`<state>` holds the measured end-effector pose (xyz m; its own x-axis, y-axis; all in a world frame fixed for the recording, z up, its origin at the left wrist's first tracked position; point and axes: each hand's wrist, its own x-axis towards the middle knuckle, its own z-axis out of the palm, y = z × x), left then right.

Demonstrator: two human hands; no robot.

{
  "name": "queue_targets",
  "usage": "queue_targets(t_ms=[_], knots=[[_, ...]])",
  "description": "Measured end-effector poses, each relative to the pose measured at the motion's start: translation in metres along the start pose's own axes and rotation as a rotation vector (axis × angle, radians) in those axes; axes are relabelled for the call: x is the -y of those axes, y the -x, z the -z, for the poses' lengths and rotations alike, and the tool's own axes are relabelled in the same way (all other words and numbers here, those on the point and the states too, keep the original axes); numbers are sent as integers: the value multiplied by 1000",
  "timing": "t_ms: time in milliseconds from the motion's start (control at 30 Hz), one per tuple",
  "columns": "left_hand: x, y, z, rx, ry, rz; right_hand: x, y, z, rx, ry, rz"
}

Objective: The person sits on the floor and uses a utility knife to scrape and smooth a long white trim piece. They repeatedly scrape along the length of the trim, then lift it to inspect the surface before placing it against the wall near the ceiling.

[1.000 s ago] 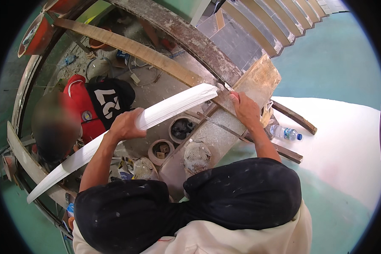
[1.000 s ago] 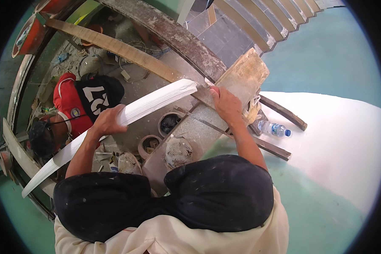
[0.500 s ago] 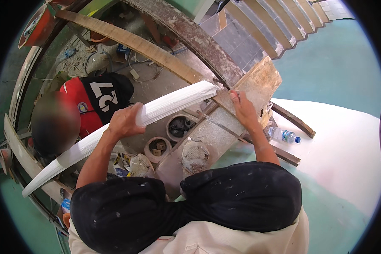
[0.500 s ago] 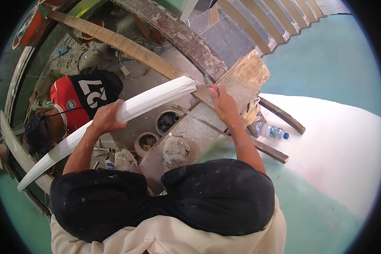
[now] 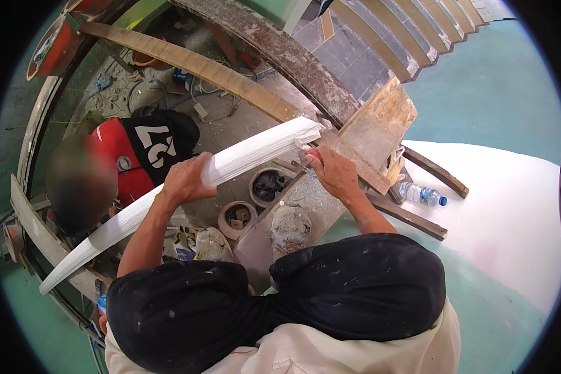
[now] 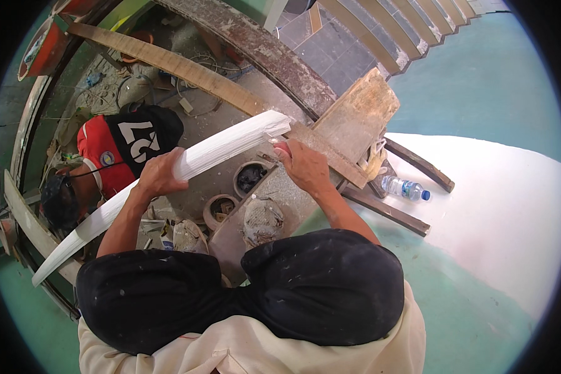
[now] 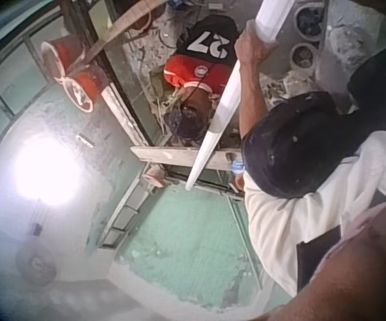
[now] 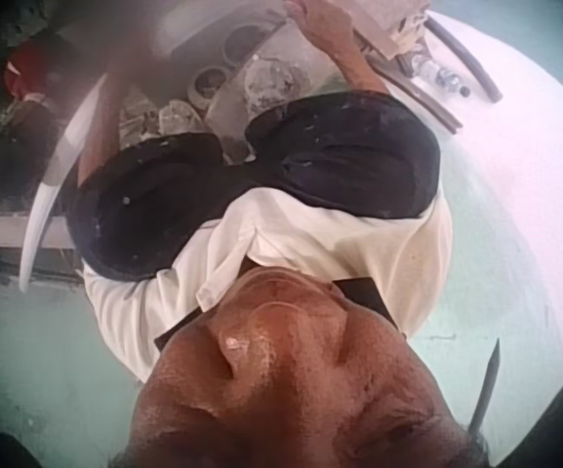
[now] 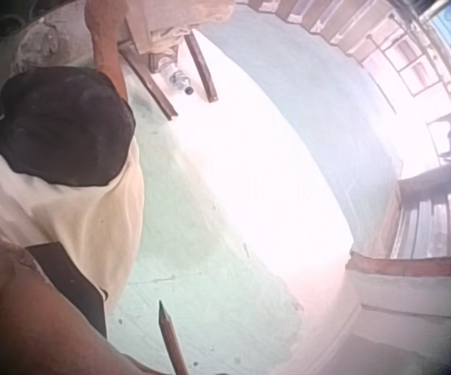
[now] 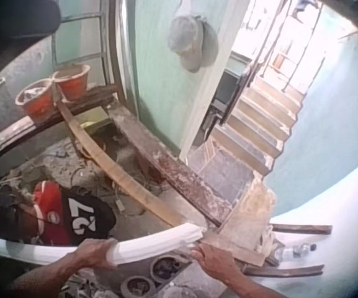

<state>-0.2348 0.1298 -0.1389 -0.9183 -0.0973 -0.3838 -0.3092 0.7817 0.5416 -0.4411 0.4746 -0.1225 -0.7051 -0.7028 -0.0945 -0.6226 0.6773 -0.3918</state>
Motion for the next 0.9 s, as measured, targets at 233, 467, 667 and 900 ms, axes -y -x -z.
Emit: queue_targets(t_ms=[233,467,667,900], knots=[[1,0,0,2,24,6,-16,2,7,-45,49,-28],[4,0,2,18,63,-4,-2,-3,15,41,47,-2],[0,-1,5,18,51,8,-4,-8,22,34,28,-15],[7,-1,3,30,85,2,-18,-4,14,0,55,-67]])
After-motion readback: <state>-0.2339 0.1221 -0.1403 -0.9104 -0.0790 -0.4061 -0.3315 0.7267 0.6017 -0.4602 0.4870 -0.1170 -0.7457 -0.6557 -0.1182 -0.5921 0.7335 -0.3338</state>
